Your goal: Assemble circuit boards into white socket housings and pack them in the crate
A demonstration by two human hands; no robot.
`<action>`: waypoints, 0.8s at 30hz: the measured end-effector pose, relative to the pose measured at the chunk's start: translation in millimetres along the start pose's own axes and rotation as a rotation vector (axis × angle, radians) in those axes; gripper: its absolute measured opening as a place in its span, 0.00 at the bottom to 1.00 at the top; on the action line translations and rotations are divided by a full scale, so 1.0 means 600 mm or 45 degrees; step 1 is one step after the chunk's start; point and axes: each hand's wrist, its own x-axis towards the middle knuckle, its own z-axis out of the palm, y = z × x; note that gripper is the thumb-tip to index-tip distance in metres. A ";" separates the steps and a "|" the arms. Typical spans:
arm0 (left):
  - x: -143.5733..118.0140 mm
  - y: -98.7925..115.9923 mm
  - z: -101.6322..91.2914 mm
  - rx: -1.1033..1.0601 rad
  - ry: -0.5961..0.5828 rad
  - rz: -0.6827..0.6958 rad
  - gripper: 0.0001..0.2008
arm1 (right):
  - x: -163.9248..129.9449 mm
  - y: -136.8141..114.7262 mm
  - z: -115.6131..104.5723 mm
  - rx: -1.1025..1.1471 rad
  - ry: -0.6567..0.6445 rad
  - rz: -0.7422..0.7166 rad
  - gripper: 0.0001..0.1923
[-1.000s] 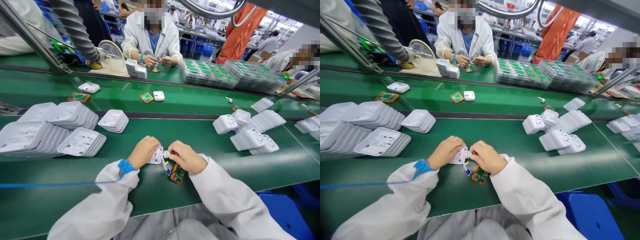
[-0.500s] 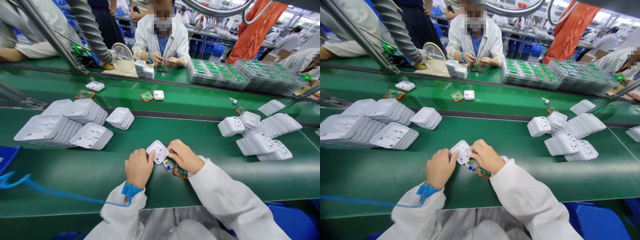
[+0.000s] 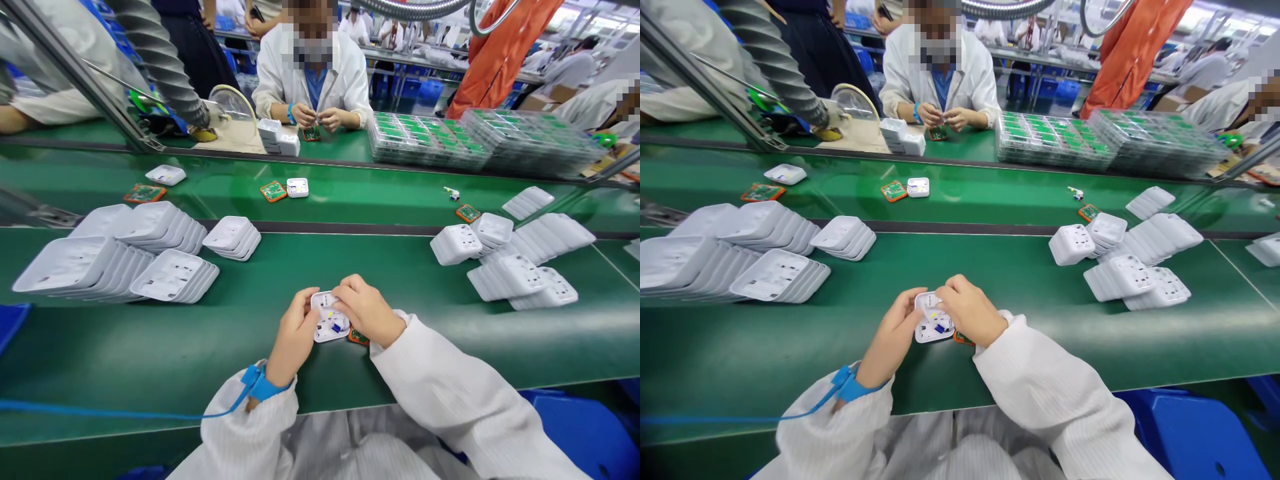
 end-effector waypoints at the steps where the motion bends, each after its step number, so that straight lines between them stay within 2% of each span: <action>1: -0.004 0.005 0.000 -0.057 -0.023 -0.023 0.20 | 0.002 0.001 0.000 -0.040 -0.011 -0.027 0.05; 7: -0.023 0.037 -0.004 -0.147 -0.140 -0.134 0.27 | 0.006 0.000 0.008 -0.139 -0.002 -0.109 0.05; 9: -0.022 0.036 -0.005 -0.148 -0.137 -0.116 0.24 | 0.007 -0.002 0.009 -0.150 -0.015 -0.116 0.06; 12: -0.015 0.022 -0.005 -0.072 -0.035 -0.069 0.15 | 0.009 -0.006 0.006 -0.081 -0.060 -0.161 0.06; 14: -0.011 0.013 -0.003 -0.027 0.035 -0.029 0.12 | 0.010 -0.006 0.001 0.047 -0.003 -0.108 0.08; 16: -0.008 0.009 0.000 -0.013 0.045 0.021 0.11 | 0.012 -0.002 -0.004 0.199 0.014 0.025 0.14; 18: -0.005 0.010 0.004 0.033 0.030 0.083 0.11 | 0.014 0.003 -0.009 0.332 -0.108 0.145 0.11; 20: -0.001 0.011 0.008 0.088 0.051 0.139 0.10 | 0.017 0.005 -0.012 0.381 -0.234 0.185 0.07; 21: 0.003 0.011 0.010 0.100 0.085 0.153 0.10 | 0.018 0.004 -0.012 0.342 -0.217 0.192 0.06; 24: 0.014 0.008 0.012 0.078 0.219 0.137 0.11 | 0.017 -0.009 -0.009 0.071 0.021 0.159 0.07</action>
